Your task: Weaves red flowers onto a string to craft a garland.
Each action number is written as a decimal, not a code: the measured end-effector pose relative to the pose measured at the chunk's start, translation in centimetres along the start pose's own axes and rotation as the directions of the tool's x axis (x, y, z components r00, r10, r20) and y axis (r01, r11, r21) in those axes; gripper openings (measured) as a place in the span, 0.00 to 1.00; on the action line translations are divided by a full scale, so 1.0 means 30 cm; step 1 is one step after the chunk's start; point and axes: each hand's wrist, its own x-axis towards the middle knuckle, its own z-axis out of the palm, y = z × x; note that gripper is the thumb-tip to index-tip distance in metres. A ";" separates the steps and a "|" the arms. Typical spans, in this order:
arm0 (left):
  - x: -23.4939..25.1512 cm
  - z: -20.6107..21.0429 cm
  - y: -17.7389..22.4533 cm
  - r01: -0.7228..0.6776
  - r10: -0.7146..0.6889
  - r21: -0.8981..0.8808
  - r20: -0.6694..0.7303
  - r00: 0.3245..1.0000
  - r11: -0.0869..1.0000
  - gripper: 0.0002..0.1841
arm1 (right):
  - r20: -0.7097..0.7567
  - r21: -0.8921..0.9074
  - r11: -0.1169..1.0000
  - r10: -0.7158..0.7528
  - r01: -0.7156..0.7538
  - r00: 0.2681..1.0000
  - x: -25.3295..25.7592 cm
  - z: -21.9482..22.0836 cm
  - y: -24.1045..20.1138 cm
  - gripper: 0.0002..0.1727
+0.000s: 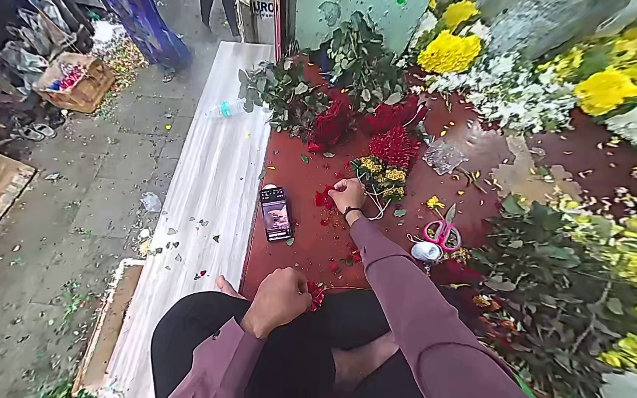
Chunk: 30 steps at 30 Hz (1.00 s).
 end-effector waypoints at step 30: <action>0.016 0.016 -0.015 -0.024 0.023 -0.013 -0.029 0.999 1.000 0.11 | 0.096 0.714 0.673 -0.370 0.195 0.924 -0.639 -0.296 0.085 0.07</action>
